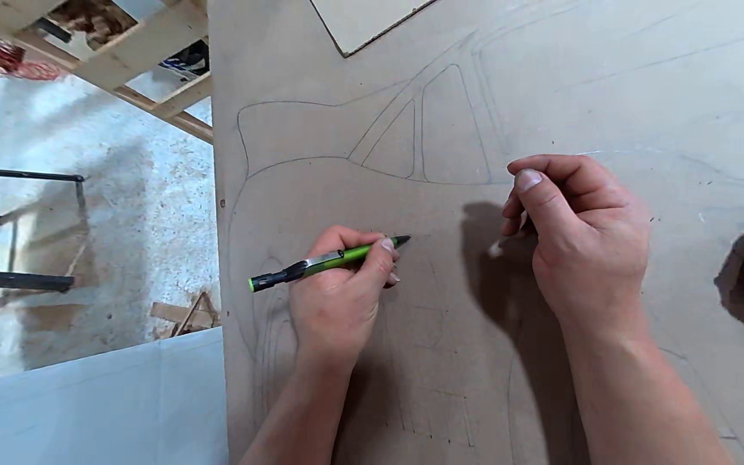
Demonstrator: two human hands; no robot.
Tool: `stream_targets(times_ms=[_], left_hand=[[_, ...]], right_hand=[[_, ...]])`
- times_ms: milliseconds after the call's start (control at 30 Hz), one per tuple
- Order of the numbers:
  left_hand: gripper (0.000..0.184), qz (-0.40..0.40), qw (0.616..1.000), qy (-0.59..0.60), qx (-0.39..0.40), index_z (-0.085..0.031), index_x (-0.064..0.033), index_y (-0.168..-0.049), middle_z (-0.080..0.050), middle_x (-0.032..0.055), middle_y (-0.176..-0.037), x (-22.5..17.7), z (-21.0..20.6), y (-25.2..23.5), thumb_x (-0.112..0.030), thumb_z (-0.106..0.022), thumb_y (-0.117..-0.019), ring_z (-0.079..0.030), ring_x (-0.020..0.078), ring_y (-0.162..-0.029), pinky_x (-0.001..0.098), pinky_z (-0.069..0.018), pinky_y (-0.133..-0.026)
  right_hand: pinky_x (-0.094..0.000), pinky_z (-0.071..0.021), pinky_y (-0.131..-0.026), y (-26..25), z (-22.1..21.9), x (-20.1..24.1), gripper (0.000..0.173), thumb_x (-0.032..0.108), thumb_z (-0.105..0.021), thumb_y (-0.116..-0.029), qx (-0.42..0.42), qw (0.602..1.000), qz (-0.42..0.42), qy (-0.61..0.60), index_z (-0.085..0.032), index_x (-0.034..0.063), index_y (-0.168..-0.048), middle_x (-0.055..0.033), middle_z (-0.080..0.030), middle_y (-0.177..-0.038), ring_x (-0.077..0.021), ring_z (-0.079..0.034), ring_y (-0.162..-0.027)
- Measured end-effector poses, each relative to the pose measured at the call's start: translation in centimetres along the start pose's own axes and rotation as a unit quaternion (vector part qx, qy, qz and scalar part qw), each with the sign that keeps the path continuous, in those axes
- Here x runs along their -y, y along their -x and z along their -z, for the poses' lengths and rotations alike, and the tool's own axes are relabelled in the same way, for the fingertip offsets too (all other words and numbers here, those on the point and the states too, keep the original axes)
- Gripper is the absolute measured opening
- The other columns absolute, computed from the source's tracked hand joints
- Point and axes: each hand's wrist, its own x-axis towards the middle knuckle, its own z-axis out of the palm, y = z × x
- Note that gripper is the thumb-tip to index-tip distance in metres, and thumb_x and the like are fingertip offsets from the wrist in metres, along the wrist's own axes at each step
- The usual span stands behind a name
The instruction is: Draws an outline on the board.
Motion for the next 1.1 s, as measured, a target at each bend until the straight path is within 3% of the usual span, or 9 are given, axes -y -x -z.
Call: stream_targets(times_ms=[200,333,467,633,833,1000,1100], left_hand=[[0.005,-0.002,0.999,-0.021,0.029,-0.071,-0.0107,-0.094,-0.075,0.0063,-0.081,0.1,0.3,0.0,-0.010,-0.075,-0.0917,-0.072,0.0189,-0.064,0.0312,-0.0631,-0.057],[0.006,-0.004,0.999,0.013,-0.047,-0.067,-0.0066,-0.099,-0.075,0.0073,-0.084,0.7,1.1,-0.8,-0.010,-0.071,-0.0969,-0.073,0.0189,-0.067,0.0319,-0.0643,-0.061],[0.004,0.007,0.996,0.041,-0.080,-0.064,-0.0075,-0.095,-0.073,0.0064,-0.078,1.0,2.7,-1.9,-0.008,-0.068,-0.0974,-0.068,0.0152,-0.058,0.0266,-0.0588,-0.052],[0.005,0.002,0.998,0.029,-0.052,-0.065,-0.0086,-0.092,-0.071,0.0069,-0.077,1.0,2.8,-1.7,-0.008,-0.068,-0.0961,-0.064,0.0144,-0.054,0.0242,-0.0539,-0.048],[0.002,0.012,0.999,0.029,0.021,-0.068,-0.0067,-0.093,-0.072,0.0102,-0.078,1.1,3.9,-2.5,-0.006,-0.067,-0.0945,-0.065,0.0170,-0.056,0.0260,-0.0549,-0.048],[0.004,-0.006,0.980,0.018,0.196,-0.068,-0.0076,-0.096,-0.071,0.0094,-0.082,1.4,5.9,-5.5,-0.009,-0.068,-0.0926,-0.066,0.0159,-0.059,0.0266,-0.0564,-0.050],[0.004,-0.058,0.952,0.016,0.299,-0.068,-0.0065,-0.090,-0.071,0.0079,-0.079,1.4,5.0,-9.3,-0.008,-0.069,-0.0871,-0.065,0.0142,-0.057,0.0264,-0.0547,-0.048]], right_hand=[[-0.0260,-0.0599,-0.056,0.0,-0.1,-0.1,0.017,0.015,-0.058,-0.1048,0.002,1.000,0.002,-0.002,-0.070,0.0051,-0.113,-0.0018,-0.069,-0.083,-0.0122,-0.068,-0.067],[-0.0260,-0.0595,-0.056,0.1,-0.1,-0.1,0.018,0.015,-0.058,-0.1053,0.003,1.000,0.003,0.001,-0.071,0.0051,-0.113,-0.0015,-0.069,-0.082,-0.0124,-0.067,-0.065],[-0.0260,-0.0595,-0.057,0.2,0.0,0.2,0.020,0.017,-0.056,-0.1062,0.012,1.000,-0.010,0.005,-0.070,0.0063,-0.116,-0.0016,-0.069,-0.083,-0.0129,-0.067,-0.066],[-0.0264,-0.0596,-0.059,0.2,-0.1,0.0,0.019,0.017,-0.057,-0.1057,0.010,1.000,-0.008,0.001,-0.070,0.0061,-0.115,-0.0013,-0.069,-0.083,-0.0128,-0.067,-0.067],[-0.0275,-0.0604,-0.060,0.1,-0.1,0.1,0.019,0.016,-0.057,-0.1051,0.007,1.000,-0.010,0.007,-0.070,0.0065,-0.114,-0.0014,-0.069,-0.082,-0.0134,-0.067,-0.068],[-0.0274,-0.0606,-0.060,0.2,0.1,-0.1,0.018,0.016,-0.057,-0.1044,0.009,1.000,-0.015,0.001,-0.070,0.0065,-0.114,-0.0007,-0.069,-0.083,-0.0129,-0.067,-0.067],[-0.0279,-0.0610,-0.060,0.1,0.3,-0.2,0.018,0.016,-0.058,-0.1047,0.006,1.000,-0.015,0.000,-0.069,0.0066,-0.115,-0.0006,-0.069,-0.083,-0.0130,-0.067,-0.068]])
